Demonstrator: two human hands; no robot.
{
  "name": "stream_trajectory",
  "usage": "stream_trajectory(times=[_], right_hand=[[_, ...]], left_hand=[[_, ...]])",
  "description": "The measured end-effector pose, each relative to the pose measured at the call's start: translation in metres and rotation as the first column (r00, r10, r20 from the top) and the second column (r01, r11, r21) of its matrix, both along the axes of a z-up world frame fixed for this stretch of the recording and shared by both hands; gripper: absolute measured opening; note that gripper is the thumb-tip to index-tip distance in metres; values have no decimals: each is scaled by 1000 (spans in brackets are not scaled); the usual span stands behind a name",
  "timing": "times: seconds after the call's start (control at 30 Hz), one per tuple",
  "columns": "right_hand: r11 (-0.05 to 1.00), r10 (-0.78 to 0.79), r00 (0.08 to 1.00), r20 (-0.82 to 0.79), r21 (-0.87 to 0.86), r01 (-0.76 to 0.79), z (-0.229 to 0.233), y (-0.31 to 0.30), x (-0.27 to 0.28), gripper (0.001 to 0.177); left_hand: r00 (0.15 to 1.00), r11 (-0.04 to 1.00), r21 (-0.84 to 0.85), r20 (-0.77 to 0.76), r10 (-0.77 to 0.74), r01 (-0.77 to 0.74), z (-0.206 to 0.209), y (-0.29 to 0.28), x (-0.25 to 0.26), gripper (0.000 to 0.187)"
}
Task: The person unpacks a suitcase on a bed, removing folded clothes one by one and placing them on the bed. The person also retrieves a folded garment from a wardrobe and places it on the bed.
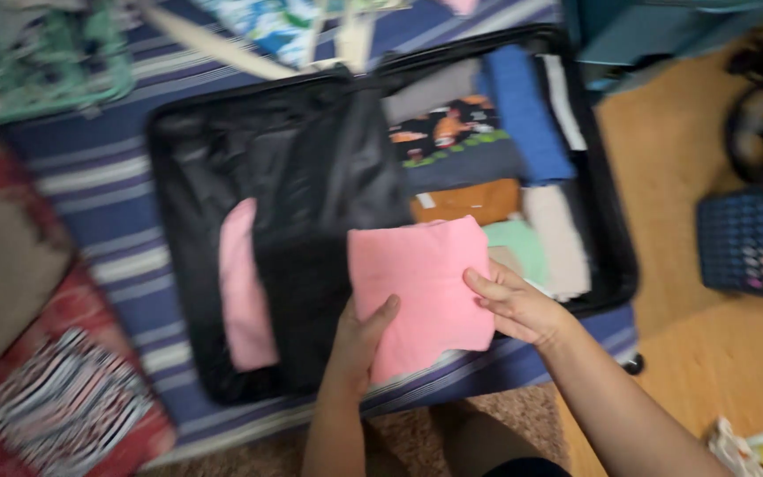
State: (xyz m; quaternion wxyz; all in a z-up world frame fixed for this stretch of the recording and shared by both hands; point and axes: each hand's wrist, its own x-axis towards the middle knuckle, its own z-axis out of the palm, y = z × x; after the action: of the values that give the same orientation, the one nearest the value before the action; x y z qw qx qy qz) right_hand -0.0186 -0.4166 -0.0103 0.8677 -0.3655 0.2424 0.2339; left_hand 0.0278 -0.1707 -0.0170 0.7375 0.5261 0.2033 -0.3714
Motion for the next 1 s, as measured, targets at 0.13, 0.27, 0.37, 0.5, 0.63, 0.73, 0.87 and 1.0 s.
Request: stream_trajectory(times=[0.13, 0.27, 0.37, 0.5, 0.63, 0.73, 0.87, 1.0], right_hand=[[958, 120, 992, -26, -261, -123, 5, 55, 20, 40], [882, 226, 963, 147, -450, -139, 17, 139, 40, 38], [529, 590, 791, 163, -818, -226, 39, 212, 40, 63], [144, 876, 448, 177, -984, 108, 58, 324, 32, 71], [269, 941, 219, 258, -963, -19, 60, 387, 34, 66], [318, 908, 203, 366, -919, 234, 43, 416, 47, 76], [759, 576, 788, 219, -502, -416, 5, 451, 85, 88], [918, 397, 916, 50, -36, -396, -14, 495, 120, 77]], left_hand=[[849, 830, 476, 528, -5, -291, -21, 51, -12, 60], [936, 938, 168, 236, 262, -305, -13, 107, -31, 51], [923, 842, -384, -89, 375, -379, -4, 154, -43, 67], [893, 840, -347, 15, 449, -417, -13, 220, -52, 65], [709, 705, -141, -297, 640, -695, -24, 295, -50, 64], [674, 533, -508, -137, 726, -677, -17, 354, -43, 55], [563, 445, -492, -115, 818, -748, 4, 412, -28, 58], [486, 392, -487, -77, 871, -780, 11, 452, -14, 60]])
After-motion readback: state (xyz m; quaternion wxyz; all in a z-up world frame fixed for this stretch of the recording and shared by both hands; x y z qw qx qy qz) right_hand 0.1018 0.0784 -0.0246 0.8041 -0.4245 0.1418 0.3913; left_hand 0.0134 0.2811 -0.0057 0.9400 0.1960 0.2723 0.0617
